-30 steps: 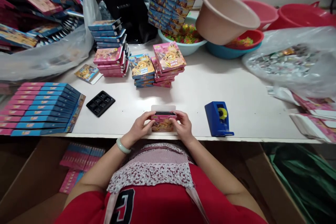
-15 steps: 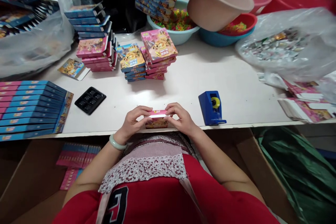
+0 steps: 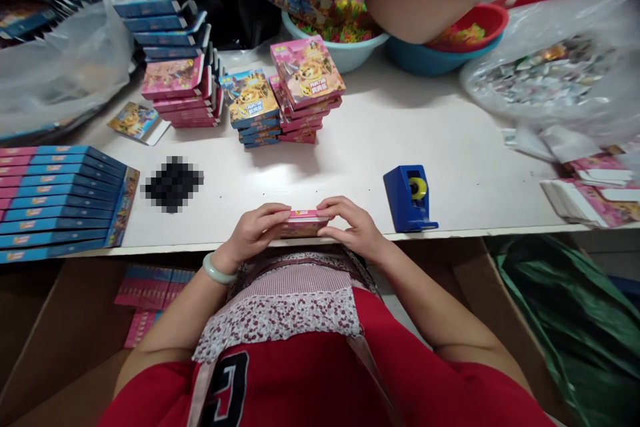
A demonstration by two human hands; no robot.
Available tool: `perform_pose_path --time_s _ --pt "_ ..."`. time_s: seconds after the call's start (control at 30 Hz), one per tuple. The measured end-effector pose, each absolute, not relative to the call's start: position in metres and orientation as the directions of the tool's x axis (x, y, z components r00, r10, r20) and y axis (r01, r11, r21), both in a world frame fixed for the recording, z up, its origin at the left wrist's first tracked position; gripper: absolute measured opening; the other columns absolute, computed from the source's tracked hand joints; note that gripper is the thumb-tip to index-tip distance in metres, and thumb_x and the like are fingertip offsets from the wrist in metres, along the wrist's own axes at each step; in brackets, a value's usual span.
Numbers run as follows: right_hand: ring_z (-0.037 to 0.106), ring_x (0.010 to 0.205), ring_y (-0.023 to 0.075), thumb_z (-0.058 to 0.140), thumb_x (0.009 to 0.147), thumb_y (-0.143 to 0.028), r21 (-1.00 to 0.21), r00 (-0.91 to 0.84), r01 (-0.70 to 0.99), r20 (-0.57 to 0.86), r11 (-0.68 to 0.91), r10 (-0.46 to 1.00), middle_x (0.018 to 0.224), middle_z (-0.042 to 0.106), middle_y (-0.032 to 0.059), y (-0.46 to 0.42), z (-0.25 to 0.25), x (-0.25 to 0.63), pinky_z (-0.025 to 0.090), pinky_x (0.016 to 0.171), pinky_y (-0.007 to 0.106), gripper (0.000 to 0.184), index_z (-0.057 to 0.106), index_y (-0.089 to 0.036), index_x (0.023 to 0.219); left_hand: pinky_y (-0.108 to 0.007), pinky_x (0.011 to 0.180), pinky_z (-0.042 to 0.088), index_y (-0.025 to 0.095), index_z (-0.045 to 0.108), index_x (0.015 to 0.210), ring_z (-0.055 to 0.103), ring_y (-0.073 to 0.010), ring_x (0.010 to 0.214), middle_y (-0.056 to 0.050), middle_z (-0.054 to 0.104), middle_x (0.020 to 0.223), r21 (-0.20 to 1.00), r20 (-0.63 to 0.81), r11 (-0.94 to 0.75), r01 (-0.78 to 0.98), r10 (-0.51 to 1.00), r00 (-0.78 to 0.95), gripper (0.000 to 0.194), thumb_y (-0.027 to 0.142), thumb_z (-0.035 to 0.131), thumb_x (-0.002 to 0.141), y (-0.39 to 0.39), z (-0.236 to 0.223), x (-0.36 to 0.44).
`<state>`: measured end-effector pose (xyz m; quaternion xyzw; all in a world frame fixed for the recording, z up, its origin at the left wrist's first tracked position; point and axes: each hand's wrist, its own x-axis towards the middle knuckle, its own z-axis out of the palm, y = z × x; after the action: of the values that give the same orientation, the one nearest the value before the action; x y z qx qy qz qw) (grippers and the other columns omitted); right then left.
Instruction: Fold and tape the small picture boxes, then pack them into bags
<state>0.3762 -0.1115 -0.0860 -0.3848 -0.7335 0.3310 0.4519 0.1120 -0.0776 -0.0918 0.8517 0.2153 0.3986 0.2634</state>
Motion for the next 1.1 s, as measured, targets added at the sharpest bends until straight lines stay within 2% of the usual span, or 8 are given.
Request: perform_pose_path --time_s 0.17,0.3,0.43,0.6,0.7,0.83,1.0,1.1 --pt "0.068 0.103 0.0183 0.056 0.099 -0.021 -0.74 -0.251 0.359 0.51 0.568 0.823 0.111 0.07 0.006 -0.117 -0.103 0.369 0.061 0.087 0.038 0.015 0.068 -0.027 0.105 -0.031 0.082 0.063 0.031 0.058 0.136 0.068 -0.0166 0.108 -0.008 0.067 0.121 0.605 0.578 -0.769 0.207 0.603 0.549 0.046 0.008 0.055 0.097 -0.085 -0.097 0.112" --pt "0.067 0.108 0.0197 0.059 0.098 -0.025 -0.822 -0.152 0.305 0.456 0.48 0.877 0.111 0.069 0.0071 -0.115 -0.107 0.359 0.06 0.091 0.04 0.01 0.065 -0.026 0.105 -0.032 0.085 0.062 0.025 0.066 0.118 0.069 -0.017 0.103 -0.007 0.07 0.111 0.753 0.504 -0.627 0.198 0.744 0.439 0.026 0.014 0.065 0.094 -0.082 -0.096 0.121" --pt "0.063 0.119 0.0209 0.06 0.097 -0.031 -0.911 -0.076 0.253 0.317 0.326 0.945 0.128 0.064 0.0096 -0.126 -0.1 0.386 0.059 0.09 0.037 0.025 0.062 -0.028 0.121 -0.029 0.082 0.061 0.02 0.066 0.113 0.069 -0.0161 0.096 -0.006 0.071 0.106 0.858 0.393 -0.473 0.202 0.856 0.336 0.023 0.022 0.072 0.091 -0.079 -0.097 0.14" --pt "0.065 0.09 0.0205 0.059 0.096 -0.031 -0.742 0.231 0.669 0.243 0.027 0.942 0.11 0.067 0.0088 -0.162 -0.091 0.471 0.057 0.083 0.038 0.018 0.069 -0.025 0.11 -0.033 0.078 0.059 0.022 0.069 0.106 0.067 -0.0181 0.097 -0.004 0.07 0.104 0.76 0.552 -0.592 0.267 0.805 0.217 0.019 0.016 0.071 0.089 -0.078 -0.105 0.165" --pt "0.063 0.089 0.0237 0.065 0.091 -0.03 -0.599 0.412 0.773 0.226 -0.207 0.883 0.106 0.064 0.0113 -0.177 -0.092 0.513 0.055 0.085 0.04 0.017 0.073 -0.022 0.103 -0.037 0.072 0.059 0.025 0.07 0.105 0.068 -0.0205 0.092 -0.003 0.071 0.104 0.678 0.618 -0.668 0.306 0.744 0.253 0.021 0.016 0.073 0.086 -0.075 -0.107 0.169" --pt "0.058 0.077 0.0177 0.072 0.085 -0.039 -0.707 0.49 0.646 0.095 -0.288 0.867 0.092 0.061 0.0055 -0.178 -0.105 0.532 0.054 0.078 0.034 0.017 0.076 -0.023 0.084 -0.044 0.069 0.058 0.032 0.07 0.11 0.067 -0.0254 0.094 -0.001 0.07 0.107 0.704 0.567 -0.632 0.323 0.775 0.28 0.028 0.018 0.073 0.087 -0.072 -0.104 0.168" --pt "0.06 0.079 0.0161 0.07 0.078 -0.062 -0.963 0.629 0.176 -0.05 -0.204 0.776 0.091 0.062 0.0028 -0.185 -0.128 0.521 0.057 0.073 0.033 0.041 0.068 -0.021 0.081 -0.047 0.073 0.059 0.033 0.069 0.113 0.068 -0.0257 0.096 0.0 0.07 0.11 0.683 0.58 -0.642 0.347 0.766 0.277 0.03 0.019 0.074 0.087 -0.071 -0.107 0.166" --pt "0.061 0.087 0.019 0.069 0.081 -0.055 -0.93 0.663 0.303 0.049 -0.208 0.747 0.092 0.062 0.005 -0.195 -0.134 0.515 0.057 0.08 0.036 0.034 0.067 -0.021 0.078 -0.049 0.08 0.061 0.03 0.069 0.114 0.069 -0.0266 0.104 -0.002 0.07 0.117 0.679 0.575 -0.649 0.344 0.761 0.299 0.031 0.017 0.074 0.086 -0.07 -0.11 0.164"
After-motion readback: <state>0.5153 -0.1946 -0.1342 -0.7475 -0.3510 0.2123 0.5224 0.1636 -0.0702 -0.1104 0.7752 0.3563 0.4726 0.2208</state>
